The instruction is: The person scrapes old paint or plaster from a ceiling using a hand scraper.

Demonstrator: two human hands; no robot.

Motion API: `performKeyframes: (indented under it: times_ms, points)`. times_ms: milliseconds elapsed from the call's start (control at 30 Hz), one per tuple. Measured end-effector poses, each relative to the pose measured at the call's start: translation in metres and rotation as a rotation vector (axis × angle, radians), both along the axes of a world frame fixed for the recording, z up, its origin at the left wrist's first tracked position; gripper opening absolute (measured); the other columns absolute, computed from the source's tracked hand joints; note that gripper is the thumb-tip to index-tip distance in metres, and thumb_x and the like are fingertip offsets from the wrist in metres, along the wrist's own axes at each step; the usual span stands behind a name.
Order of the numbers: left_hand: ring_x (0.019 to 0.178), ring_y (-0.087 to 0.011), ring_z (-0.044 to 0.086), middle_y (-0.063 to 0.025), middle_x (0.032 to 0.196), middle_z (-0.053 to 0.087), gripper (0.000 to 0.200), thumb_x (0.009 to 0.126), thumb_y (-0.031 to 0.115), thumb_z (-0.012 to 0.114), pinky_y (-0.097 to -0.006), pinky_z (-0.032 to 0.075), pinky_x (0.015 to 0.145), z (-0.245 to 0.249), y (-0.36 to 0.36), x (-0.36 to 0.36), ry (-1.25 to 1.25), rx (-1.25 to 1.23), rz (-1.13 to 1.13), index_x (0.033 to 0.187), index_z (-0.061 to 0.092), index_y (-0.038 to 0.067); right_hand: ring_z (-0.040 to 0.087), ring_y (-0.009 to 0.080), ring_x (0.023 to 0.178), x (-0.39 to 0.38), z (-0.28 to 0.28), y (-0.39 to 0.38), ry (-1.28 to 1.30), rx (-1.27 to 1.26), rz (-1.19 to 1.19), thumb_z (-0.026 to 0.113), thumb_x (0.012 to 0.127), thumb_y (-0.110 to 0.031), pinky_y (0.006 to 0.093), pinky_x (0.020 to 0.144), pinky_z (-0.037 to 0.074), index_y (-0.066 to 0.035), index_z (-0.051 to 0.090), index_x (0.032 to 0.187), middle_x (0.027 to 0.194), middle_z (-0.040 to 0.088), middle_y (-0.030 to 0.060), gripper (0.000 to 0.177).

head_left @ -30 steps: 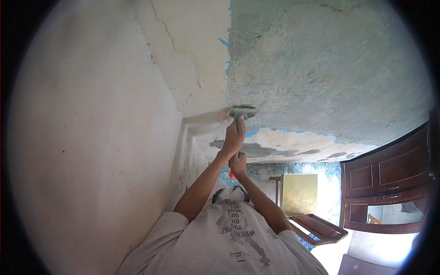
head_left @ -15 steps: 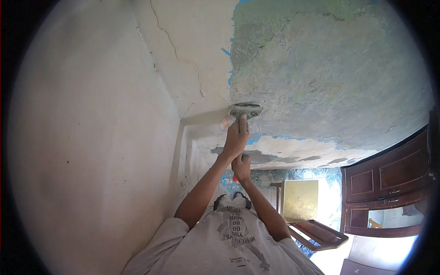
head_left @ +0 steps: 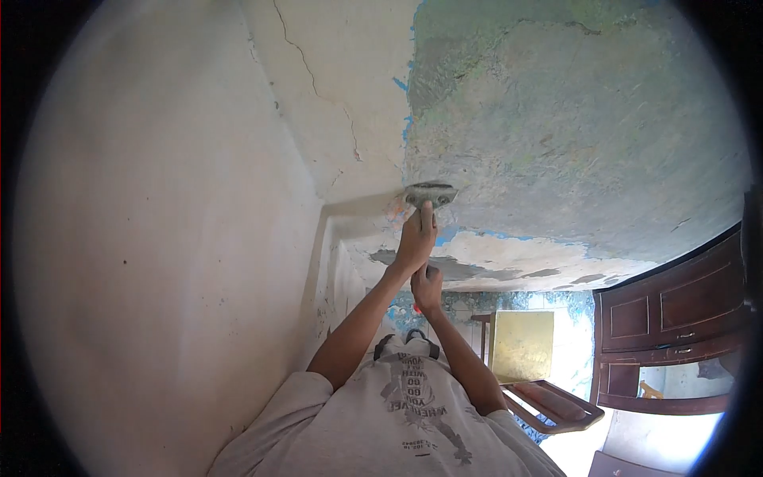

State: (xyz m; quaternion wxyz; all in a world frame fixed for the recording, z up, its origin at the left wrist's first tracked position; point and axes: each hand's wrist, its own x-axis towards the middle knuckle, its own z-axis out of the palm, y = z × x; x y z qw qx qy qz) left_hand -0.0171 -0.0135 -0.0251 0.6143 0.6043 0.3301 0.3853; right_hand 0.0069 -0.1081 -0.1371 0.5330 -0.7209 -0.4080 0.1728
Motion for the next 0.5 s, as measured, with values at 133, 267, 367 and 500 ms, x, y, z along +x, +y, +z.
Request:
performKeyframes:
  times_ms: [133,267,367,500]
  points:
    - [0.048,-0.0160,0.047,-0.0040,0.056,0.044,0.058,0.108,0.049,0.032,-0.0342,0.038,0.048,0.021,0.001,-0.002,-0.023,-0.034,-0.022,0.072,0.046,0.005,0.045,0.0169,0.043,-0.002,0.012,0.004,0.094,-0.012,-0.034,0.041,0.107,-0.036,0.0376,0.045,0.035,0.007,0.051,0.061,0.047,0.047,0.0109,0.064]
    - [0.047,-0.0117,0.041,-0.0002,0.056,0.040,0.056,0.107,0.052,0.033,-0.0308,0.035,0.046,0.040,0.000,-0.003,-0.097,-0.097,-0.050,0.073,0.044,0.008,0.048,0.0189,0.045,0.001,0.041,0.002,0.116,-0.077,-0.029,0.043,0.107,-0.032,0.0399,0.046,0.037,0.009,0.053,0.066,0.048,0.045,0.0148,0.059]
    - [0.047,-0.0058,0.032,0.0055,0.057,0.034,0.055,0.105,0.057,0.035,-0.0259,0.028,0.043,0.005,-0.001,0.002,-0.114,-0.116,-0.047,0.076,0.041,0.011,0.049,0.0205,0.046,0.005,0.014,-0.001,0.039,-0.056,-0.039,0.044,0.106,-0.030,0.0409,0.046,0.037,0.010,0.054,0.067,0.050,0.046,0.0164,0.057]
    - [0.046,-0.0057,0.032,0.0058,0.056,0.033,0.055,0.105,0.057,0.035,-0.0261,0.028,0.043,0.015,-0.001,0.003,-0.141,-0.063,-0.016,0.076,0.041,0.011,0.051,0.0305,0.047,0.005,0.019,0.000,-0.053,-0.048,-0.009,0.045,0.105,-0.025,0.0447,0.050,0.039,0.011,0.056,0.078,0.056,0.053,0.0213,0.046]
